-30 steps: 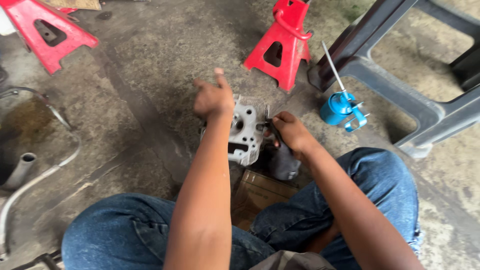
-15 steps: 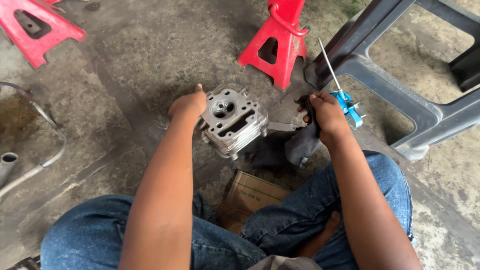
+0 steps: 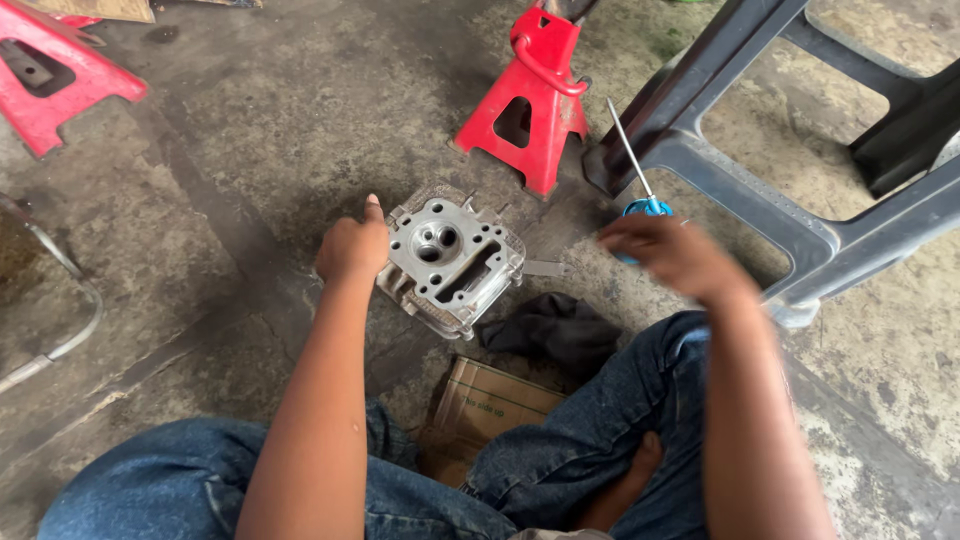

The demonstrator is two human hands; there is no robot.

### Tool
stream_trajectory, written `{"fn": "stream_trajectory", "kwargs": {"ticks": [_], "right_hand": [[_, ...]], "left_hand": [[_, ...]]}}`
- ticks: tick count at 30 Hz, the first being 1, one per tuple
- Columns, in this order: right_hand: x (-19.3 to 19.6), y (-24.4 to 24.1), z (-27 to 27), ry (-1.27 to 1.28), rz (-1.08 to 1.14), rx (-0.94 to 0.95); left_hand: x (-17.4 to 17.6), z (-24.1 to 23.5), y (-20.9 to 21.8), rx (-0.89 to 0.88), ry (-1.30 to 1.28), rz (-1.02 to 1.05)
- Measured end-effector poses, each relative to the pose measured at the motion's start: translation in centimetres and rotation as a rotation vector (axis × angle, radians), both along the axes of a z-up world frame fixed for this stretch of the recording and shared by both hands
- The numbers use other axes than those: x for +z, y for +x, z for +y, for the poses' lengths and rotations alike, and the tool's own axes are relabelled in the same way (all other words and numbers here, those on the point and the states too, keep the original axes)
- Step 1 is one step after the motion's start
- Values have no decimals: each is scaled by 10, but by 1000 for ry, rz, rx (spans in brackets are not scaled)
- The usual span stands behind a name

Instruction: The person sits on the floor and cleans a metal engine cylinder head. They use a blue oil can to spray liquid into the cylinder bore and then wipe the interior and exterior surfaces with a dark rag. The person rotates the cylinder head to access different areas and repeats the spraying and wiping process.

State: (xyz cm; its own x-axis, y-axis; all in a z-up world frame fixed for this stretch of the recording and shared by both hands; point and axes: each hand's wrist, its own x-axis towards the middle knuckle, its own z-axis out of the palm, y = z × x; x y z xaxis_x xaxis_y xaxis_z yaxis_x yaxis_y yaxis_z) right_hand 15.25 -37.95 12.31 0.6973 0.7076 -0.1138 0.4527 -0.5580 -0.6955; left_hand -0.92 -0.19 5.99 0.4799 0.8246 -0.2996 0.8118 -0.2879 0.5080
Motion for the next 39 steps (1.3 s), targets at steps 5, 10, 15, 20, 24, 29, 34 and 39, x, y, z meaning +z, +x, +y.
{"fn": "stream_trajectory", "kwargs": {"ticks": [5,10,15,20,24,29,34,39], "right_hand": [[5,20,-59,-12,-119,-511],[-41,38,-59,-156,402,-576],[-58,54,-59,-91,474,-606],[-56,59,-66,-144,345,-600],[-51,55,-69,82,328,-623],[-36,41,-68,287,437,-472],[-18,23,-50,423,551,-386],[-9,11,-31,368,503,-315]], "left_hand": [[-30,26,8,-47,-79,-162],[-17,18,-1,88,-179,-177],[11,-15,-31,396,-209,-163],[24,-38,-54,498,-254,-137],[26,-39,-55,387,-246,-126],[27,-47,-47,109,134,-19],[32,-50,-39,-107,239,-4],[20,-45,-35,-126,94,-25]]}}
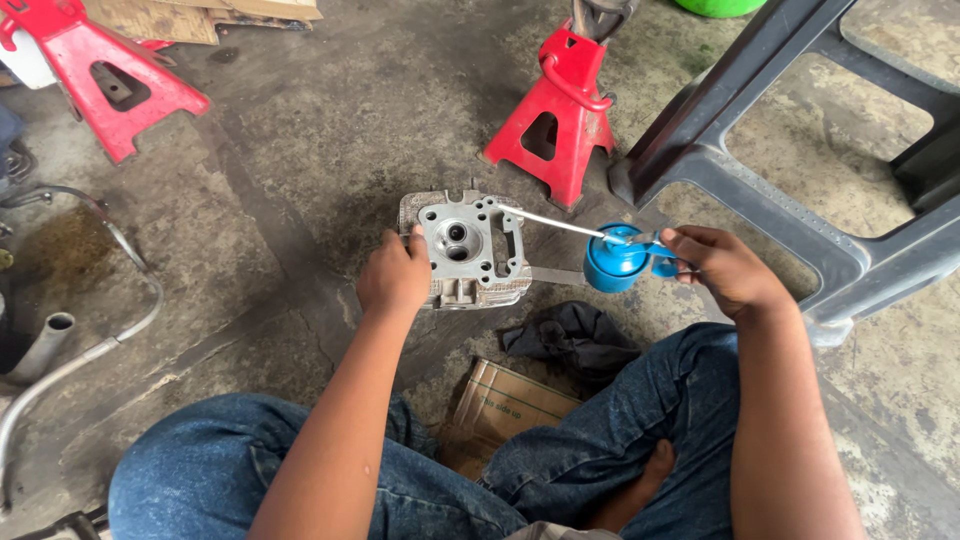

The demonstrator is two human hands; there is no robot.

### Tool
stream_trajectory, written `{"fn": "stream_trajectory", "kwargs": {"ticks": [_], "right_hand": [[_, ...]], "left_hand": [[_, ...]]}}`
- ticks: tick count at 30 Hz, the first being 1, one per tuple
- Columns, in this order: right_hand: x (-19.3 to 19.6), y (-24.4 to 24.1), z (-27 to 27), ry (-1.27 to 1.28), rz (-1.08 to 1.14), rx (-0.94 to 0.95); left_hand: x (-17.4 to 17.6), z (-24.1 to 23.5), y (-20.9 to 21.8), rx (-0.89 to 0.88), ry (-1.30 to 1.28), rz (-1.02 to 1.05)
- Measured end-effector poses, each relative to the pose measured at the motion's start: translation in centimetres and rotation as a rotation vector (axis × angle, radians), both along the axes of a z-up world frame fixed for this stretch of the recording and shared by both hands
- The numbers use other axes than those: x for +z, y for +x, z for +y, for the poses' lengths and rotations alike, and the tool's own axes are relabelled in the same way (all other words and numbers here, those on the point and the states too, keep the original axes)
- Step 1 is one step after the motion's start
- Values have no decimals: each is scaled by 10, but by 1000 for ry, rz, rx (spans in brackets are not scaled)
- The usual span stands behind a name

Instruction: The person sits on the floor and cleans a metal engine cylinder head. They use a blue oil can to spray liquid into the cylinder bore and then wipe the interior and exterior surfaces with a dark rag. The person rotates the cylinder head to access different areas and repeats the spraying and wiping process.

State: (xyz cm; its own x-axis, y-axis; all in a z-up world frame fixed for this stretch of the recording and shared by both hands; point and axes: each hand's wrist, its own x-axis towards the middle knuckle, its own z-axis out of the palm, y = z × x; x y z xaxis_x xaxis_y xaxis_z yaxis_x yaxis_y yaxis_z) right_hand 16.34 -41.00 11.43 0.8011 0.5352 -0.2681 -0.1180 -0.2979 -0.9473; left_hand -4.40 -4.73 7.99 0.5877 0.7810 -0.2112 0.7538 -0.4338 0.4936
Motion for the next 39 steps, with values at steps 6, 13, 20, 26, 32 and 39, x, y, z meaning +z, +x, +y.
{"fn": "stream_trajectory", "kwargs": {"ticks": [6,13,20,26,32,39], "right_hand": [[-1,-3,13,-242,-38,-36],[-5,1,11,-260,-50,-29],[-3,-1,10,-245,-52,-68],[7,-4,11,-172,-16,-89],[29,-16,18,48,115,-88],[63,-62,63,195,181,-36]], "left_hand": [[-13,2,7,148,-183,-234],[-6,-10,18,109,-137,-306],[0,-11,14,125,192,-388],[40,-30,23,-108,302,-650],[79,-111,19,-112,-185,-444],[71,-151,24,-219,-271,-597]]}}
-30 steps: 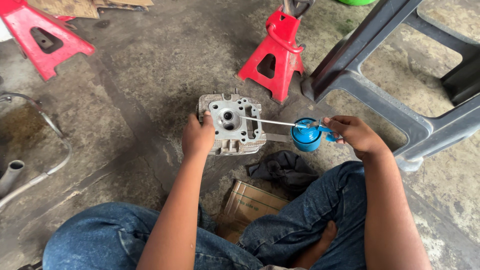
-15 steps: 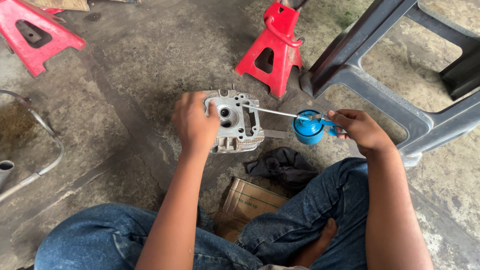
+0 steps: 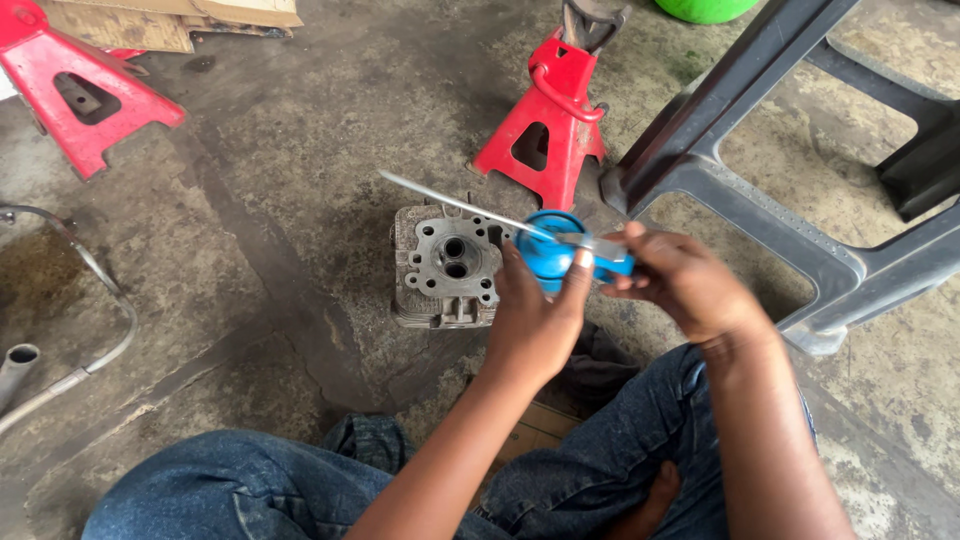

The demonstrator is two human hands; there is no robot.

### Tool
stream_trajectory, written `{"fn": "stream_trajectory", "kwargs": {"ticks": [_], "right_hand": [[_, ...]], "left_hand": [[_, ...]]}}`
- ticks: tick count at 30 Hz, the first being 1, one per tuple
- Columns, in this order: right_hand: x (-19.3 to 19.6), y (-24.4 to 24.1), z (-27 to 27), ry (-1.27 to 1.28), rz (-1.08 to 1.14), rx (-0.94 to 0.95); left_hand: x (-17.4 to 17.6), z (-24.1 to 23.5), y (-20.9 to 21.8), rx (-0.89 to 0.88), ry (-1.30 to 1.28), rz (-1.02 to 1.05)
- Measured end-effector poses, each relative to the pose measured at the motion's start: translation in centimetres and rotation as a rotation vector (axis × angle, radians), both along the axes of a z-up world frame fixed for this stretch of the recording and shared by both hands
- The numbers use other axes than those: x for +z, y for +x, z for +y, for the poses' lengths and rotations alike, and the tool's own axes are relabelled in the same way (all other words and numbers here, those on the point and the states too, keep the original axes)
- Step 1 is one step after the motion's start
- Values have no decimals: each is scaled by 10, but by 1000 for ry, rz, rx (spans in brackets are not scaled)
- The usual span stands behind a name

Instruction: The person sits on the floor and cleans a metal engine cylinder head. They use a blue oil can to spray liquid into the cylinder bore and then wipe the interior and exterior surfaces with a dark rag. The person rotates the cylinder head to access different areas and repeats the spraying and wiping process.

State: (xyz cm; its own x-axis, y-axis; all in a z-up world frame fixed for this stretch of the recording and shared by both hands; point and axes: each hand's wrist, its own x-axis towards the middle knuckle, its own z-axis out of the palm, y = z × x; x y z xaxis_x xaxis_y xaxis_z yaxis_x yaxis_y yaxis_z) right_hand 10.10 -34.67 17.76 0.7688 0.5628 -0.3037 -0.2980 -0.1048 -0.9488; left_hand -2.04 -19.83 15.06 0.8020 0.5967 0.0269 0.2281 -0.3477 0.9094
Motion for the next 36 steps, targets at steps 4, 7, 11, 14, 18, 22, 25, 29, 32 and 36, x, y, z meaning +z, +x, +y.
{"fn": "stream_trajectory", "kwargs": {"ticks": [4,7,11,14,18,22,25,29,32,36], "right_hand": [[2,-25,29,2,33,124],[-15,-23,40,91,186,97],[-18,8,12,-78,46,31],[-12,31,-5,-203,-180,47],[-25,42,-11,-390,-281,71],[-56,19,-6,-139,-176,-142],[-56,8,-9,2,-43,-276],[-31,-11,9,273,93,-339],[-12,-34,31,366,170,-375],[-10,-65,83,498,155,-318]], "left_hand": [[-3,24,-2,47,-100,-54],[-8,50,0,116,-138,-136],[-20,108,4,167,-467,-137],[-32,154,-8,197,-566,-110],[-32,158,-2,22,-502,0],[1,116,6,73,-528,29],[26,99,0,51,-657,-262],[40,94,-7,-49,-482,-576],[43,91,-7,-78,-233,-620],[57,95,-16,-41,-54,-229]]}}
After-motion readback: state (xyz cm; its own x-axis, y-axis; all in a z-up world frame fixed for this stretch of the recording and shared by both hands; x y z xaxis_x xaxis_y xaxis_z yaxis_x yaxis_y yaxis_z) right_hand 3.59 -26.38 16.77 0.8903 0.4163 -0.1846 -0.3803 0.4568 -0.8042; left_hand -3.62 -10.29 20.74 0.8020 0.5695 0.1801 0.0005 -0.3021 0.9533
